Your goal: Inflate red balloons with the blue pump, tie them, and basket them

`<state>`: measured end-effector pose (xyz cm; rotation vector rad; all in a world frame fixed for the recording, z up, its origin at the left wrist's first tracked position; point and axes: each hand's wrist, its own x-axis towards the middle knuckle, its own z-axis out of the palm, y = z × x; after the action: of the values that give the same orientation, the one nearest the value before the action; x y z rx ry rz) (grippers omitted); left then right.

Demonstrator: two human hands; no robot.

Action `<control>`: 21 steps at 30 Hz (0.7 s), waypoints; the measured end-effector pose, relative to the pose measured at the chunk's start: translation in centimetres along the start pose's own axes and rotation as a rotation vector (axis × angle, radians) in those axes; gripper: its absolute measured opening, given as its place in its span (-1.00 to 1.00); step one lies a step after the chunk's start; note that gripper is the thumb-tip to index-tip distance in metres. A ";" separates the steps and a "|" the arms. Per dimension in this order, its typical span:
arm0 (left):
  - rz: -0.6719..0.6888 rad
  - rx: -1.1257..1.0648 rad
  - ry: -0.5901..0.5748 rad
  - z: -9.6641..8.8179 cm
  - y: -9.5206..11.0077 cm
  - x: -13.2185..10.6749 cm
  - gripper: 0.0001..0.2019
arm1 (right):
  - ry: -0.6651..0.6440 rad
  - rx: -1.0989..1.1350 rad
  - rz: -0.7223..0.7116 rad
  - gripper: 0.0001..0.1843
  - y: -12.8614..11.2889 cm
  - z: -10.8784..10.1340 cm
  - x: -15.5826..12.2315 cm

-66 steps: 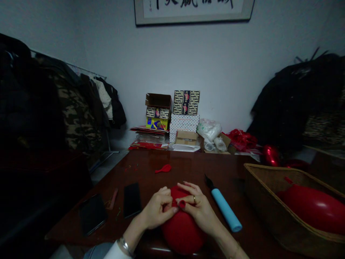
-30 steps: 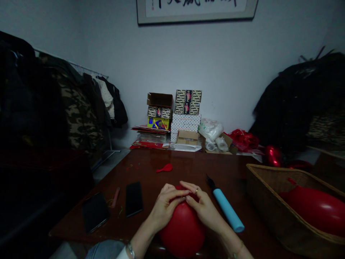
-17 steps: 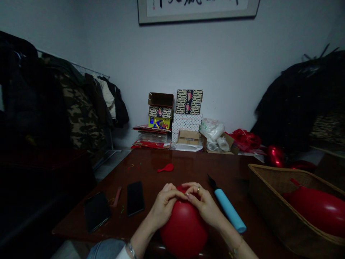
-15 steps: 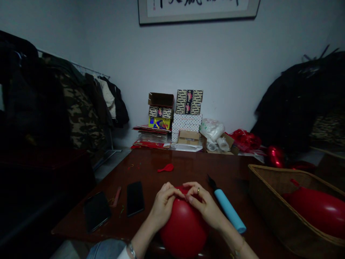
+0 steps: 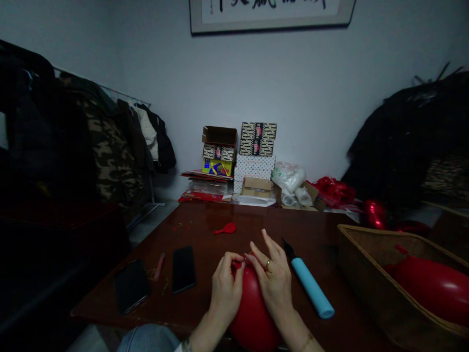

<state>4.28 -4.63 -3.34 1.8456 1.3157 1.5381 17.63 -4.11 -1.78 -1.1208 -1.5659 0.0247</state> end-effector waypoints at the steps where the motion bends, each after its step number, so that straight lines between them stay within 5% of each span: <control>1: -0.030 -0.044 0.004 -0.1 0.0 0.1 -0.97 | -0.022 0.013 0.035 -0.67 0.2 0.0 -0.1; 6: -0.232 -0.415 -0.018 -0.7 0.1 1.1 -0.85 | -0.249 0.083 0.195 -0.57 1.2 -0.2 -0.3; 11: -0.267 -0.500 -0.071 -0.5 0.3 1.7 -0.86 | -0.423 0.116 0.123 -0.74 0.6 0.0 -0.1; 15: -0.071 -0.361 -0.053 -1.2 0.4 1.6 -0.91 | -0.366 0.082 0.124 -0.89 0.1 0.3 -0.1; 18: 0.200 0.018 0.112 -2.8 1.0 1.5 -0.89 | -0.297 0.052 0.157 -0.91 0.1 0.2 -0.1; 21: 0.457 0.335 0.085 -3.7 1.7 1.3 -0.88 | -0.280 0.036 0.162 -0.95 0.1 0.2 -0.2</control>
<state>1.54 -5.25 -0.20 2.4503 1.3136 1.7101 17.53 -4.05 -2.05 -1.2532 -1.7078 0.3294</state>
